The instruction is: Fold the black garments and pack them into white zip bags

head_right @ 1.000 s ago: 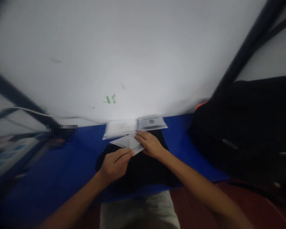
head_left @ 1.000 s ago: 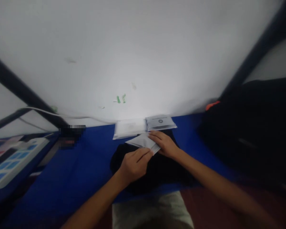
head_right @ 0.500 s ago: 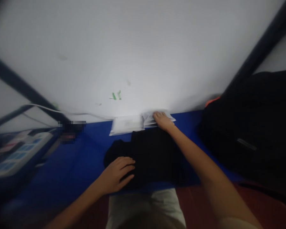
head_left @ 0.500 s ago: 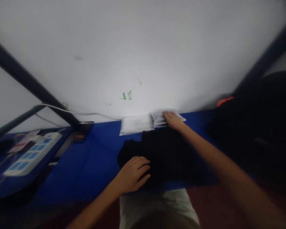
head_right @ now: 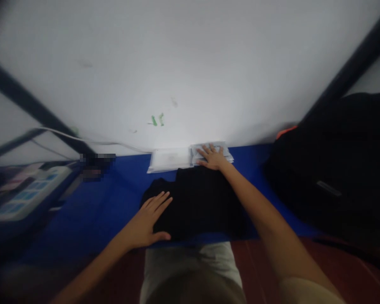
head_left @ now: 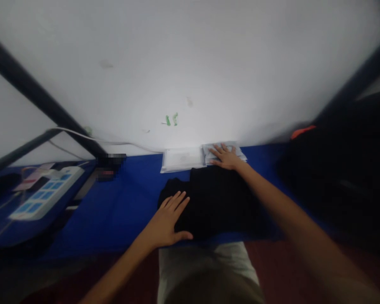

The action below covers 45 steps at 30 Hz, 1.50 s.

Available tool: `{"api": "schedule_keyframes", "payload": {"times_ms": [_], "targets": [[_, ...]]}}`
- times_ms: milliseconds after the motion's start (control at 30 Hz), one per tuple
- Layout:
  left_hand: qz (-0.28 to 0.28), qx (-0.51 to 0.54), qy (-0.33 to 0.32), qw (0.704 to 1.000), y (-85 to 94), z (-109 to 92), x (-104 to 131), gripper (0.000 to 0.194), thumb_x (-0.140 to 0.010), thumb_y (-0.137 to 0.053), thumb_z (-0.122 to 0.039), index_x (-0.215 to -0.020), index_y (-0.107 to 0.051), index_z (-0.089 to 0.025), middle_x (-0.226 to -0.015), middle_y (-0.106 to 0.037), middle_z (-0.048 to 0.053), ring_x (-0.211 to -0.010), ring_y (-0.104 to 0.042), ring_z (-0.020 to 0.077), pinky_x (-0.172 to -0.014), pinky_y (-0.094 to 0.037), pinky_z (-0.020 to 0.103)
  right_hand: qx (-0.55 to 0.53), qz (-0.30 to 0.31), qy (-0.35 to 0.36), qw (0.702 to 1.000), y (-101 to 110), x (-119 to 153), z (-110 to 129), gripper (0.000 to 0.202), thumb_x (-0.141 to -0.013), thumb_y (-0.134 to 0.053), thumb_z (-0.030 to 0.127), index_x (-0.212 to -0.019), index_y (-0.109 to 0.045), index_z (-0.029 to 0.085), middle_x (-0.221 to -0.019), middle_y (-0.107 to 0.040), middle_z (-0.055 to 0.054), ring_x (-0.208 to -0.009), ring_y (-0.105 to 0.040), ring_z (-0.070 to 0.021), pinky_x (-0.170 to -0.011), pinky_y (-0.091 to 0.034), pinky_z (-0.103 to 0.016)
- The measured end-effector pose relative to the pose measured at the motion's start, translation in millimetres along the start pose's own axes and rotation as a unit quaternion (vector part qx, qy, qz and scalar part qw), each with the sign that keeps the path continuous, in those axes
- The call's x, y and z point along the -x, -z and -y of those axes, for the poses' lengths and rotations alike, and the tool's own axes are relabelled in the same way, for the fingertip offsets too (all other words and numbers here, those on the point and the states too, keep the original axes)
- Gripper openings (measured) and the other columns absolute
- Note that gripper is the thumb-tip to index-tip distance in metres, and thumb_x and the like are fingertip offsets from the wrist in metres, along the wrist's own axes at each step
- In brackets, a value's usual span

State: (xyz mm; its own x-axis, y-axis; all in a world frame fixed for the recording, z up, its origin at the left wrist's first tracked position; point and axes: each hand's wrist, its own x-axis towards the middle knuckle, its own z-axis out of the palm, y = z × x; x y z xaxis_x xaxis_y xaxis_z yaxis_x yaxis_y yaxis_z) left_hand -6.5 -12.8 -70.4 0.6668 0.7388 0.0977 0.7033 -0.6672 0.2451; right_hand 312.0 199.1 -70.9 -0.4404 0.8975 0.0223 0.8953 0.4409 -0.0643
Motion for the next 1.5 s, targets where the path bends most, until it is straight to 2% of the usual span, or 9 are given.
{"api": "schedule_keyframes", "payload": {"times_ms": [167, 267, 367, 567, 767, 1000, 1200, 1433, 1500], "targets": [[-0.025, 0.026, -0.075, 0.997, 14.4, -10, 10, 0.058, -0.084, -0.065, -0.047, -0.131, -0.051, -0.018, -0.145, -0.045, 0.017, -0.134, -0.040, 0.0326, -0.108, -0.036, 0.051, -0.057, -0.129, 0.056, 0.988, 20, 55, 46, 0.085, -0.090, -0.045, 0.060, -0.153, -0.017, 0.010, -0.159, -0.010, -0.024, -0.146, -0.013, -0.0388, -0.112, -0.022, -0.059], [-0.019, 0.034, -0.113, 0.993, 20.0, -12, 14, 0.020, -0.088, -0.061, -0.028, -0.106, -0.063, -0.019, -0.132, -0.056, 0.012, -0.125, -0.049, 0.0274, -0.104, -0.041, 0.045, -0.145, -0.067, 0.177, 0.971, 27, 114, 88, 0.069, -0.091, -0.049, 0.055, -0.146, -0.035, 0.016, -0.148, -0.041, -0.018, -0.137, -0.038, -0.0294, -0.110, -0.036, -0.045], [-0.010, 0.039, -0.123, 0.992, 23.3, -11, 17, 0.013, -0.093, -0.052, -0.017, -0.098, -0.063, -0.020, -0.122, -0.063, 0.008, -0.116, -0.054, 0.0235, -0.100, -0.043, 0.042, -0.156, 0.006, 0.205, 0.966, 24, 167, 110, 0.069, -0.084, -0.063, 0.052, -0.140, -0.044, 0.018, -0.141, -0.050, -0.016, -0.125, -0.052, -0.0308, -0.102, -0.045, -0.045], [-0.043, 0.124, -0.081, 0.988, 27.2, -5, 22, 0.014, -0.094, -0.052, -0.016, -0.102, -0.063, -0.021, -0.107, -0.066, 0.006, -0.106, -0.058, 0.0187, -0.094, -0.046, 0.035, -0.136, 0.013, 0.094, 0.986, 20, 224, 80, 0.047, -0.084, -0.065, 0.022, -0.129, -0.054, 0.018, -0.137, -0.053, -0.015, -0.121, -0.055, -0.0294, -0.101, -0.046, -0.045], [-0.075, 0.202, -0.039, 0.976, 22.7, 5, 19, 0.008, -0.093, -0.058, -0.026, -0.093, -0.063, -0.021, -0.087, -0.067, 0.003, -0.084, -0.063, 0.0150, -0.079, -0.050, 0.029, -0.251, 0.053, 0.029, 0.966, 34, 250, 42, 0.011, -0.091, -0.054, 0.022, -0.101, -0.059, 0.023, -0.113, -0.065, -0.007, -0.103, -0.063, -0.0217, -0.088, -0.050, -0.036], [-0.099, 0.234, 0.006, 0.967, 27.8, 13, 15, 0.013, -0.093, -0.057, -0.031, -0.096, -0.067, -0.023, -0.086, -0.068, 0.002, -0.079, -0.065, 0.0147, -0.071, -0.052, 0.025, -0.364, 0.031, -0.036, 0.930, 47, 245, 25, 0.015, -0.090, -0.059, 0.040, -0.092, -0.057, 0.025, -0.086, -0.063, 0.000, -0.080, -0.061, -0.0173, -0.074, -0.047, -0.030], [-0.169, 0.134, 0.143, 0.966, 27.0, 32, -29, 0.025, -0.097, -0.043, -0.039, -0.097, -0.060, -0.022, -0.089, -0.068, 0.001, -0.082, -0.066, 0.0168, -0.075, -0.049, 0.026, -0.422, -0.094, -0.094, 0.897, 26, 185, -2, 0.025, -0.084, -0.062, 0.046, -0.092, -0.059, 0.023, -0.075, -0.056, 0.002, -0.069, -0.055, -0.0157, -0.064, -0.045, -0.027], [-0.005, -0.066, 0.207, 0.976, 22.0, 49, -78, 0.024, -0.093, -0.049, -0.043, -0.100, -0.060, -0.024, -0.089, -0.070, 0.004, -0.083, -0.067, 0.0250, -0.068, -0.047, 0.032, -0.222, -0.077, -0.096, 0.967, 5, 127, -16, 0.022, -0.087, -0.056, 0.037, -0.102, -0.058, 0.021, -0.081, -0.065, -0.003, -0.075, -0.062, -0.0218, -0.072, -0.048, -0.035], [-0.015, -0.102, 0.202, 0.974, 22.1, 45, -86, 0.026, -0.092, -0.049, -0.044, -0.100, -0.060, -0.022, -0.092, -0.069, 0.007, -0.089, -0.066, 0.0271, -0.069, -0.048, 0.034, -0.170, -0.071, -0.094, 0.978, 7, 123, -13, 0.032, -0.085, -0.059, 0.036, -0.113, -0.054, 0.020, -0.097, -0.066, -0.008, -0.087, -0.064, -0.0249, -0.076, -0.050, -0.037]]}}
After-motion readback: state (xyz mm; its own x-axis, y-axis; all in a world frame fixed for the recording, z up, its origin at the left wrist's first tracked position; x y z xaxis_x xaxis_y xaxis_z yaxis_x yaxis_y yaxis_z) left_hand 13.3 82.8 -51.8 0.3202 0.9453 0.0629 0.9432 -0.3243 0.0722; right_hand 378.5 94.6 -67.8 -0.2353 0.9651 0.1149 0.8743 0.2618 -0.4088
